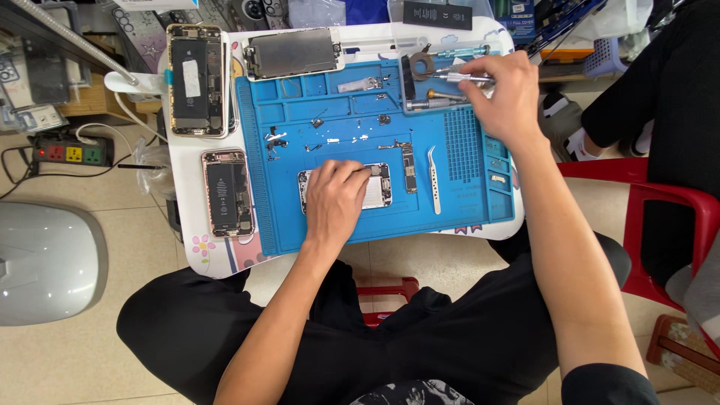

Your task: The person is repairing a disassembled smartphone on a blue work mat. They use tweezers and a screwdriver to manipulate small components and screws, occasionally picking up parts from the mat and placing them back into the phone chassis.

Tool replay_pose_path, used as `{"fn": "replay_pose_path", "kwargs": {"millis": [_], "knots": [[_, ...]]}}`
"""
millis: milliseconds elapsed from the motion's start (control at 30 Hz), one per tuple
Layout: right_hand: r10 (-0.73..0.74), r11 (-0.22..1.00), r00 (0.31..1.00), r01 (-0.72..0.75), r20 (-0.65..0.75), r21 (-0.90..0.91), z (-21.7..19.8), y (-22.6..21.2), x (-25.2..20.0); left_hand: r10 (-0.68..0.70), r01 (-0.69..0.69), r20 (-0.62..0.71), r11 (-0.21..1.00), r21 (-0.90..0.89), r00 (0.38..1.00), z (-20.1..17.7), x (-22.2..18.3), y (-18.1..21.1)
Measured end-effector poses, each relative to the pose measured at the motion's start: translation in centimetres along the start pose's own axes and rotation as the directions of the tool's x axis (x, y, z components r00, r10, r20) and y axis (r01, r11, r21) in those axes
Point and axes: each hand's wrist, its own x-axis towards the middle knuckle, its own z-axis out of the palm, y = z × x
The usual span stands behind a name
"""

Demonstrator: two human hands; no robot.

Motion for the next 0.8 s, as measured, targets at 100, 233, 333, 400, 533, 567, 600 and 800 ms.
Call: {"fn": "replay_pose_path", "kwargs": {"millis": [100,233,333,400,533,567,600,800], "knots": [[0.022,1.0,0.998,-0.021,0.057,-0.017,0.3,-0.2,0.1,-0.017,0.018,-0.033,0.999,0.04,0.999,0.1,0.8,0.9],[0.024,0.998,0.998,-0.021,0.056,-0.059,0.6,-0.6,0.2,-0.01,0.011,-0.016,0.998,0.061,1.0,0.8,1.0,0.9],[-0.038,0.991,0.999,0.039,0.004,-0.127,0.5,-1.4,-0.2,-0.014,0.013,0.02,0.999,0.042,1.0,1.2,0.5,0.8],[-0.02,0.98,0.999,0.025,0.028,-0.197,-0.7,-3.3,-0.2,-0.002,0.001,0.019,0.999,0.044,1.0,1.3,0.5,0.9],[0.07,0.973,0.995,-0.052,0.072,-0.226,-3.2,-8.6,-3.0,0.061,-0.064,0.048,0.996,0.064,0.997,1.3,0.5,0.2],[0.176,0.957,0.976,-0.139,0.126,-0.254,-3.3,-9.5,-4.3,0.059,-0.066,0.089,0.994,0.086,0.994,1.3,0.6,0.0],[0.278,0.932,0.944,-0.221,0.177,-0.286,-3.4,-10.4,-5.6,0.053,-0.067,0.128,0.992,0.108,0.99,1.3,0.6,-0.2],[0.454,0.873,0.777,-0.288,0.436,-0.394,-1.1,-11.1,-8.2,0.15,-0.157,0.127,0.986,0.053,0.981,1.4,0.5,-2.6]]}}
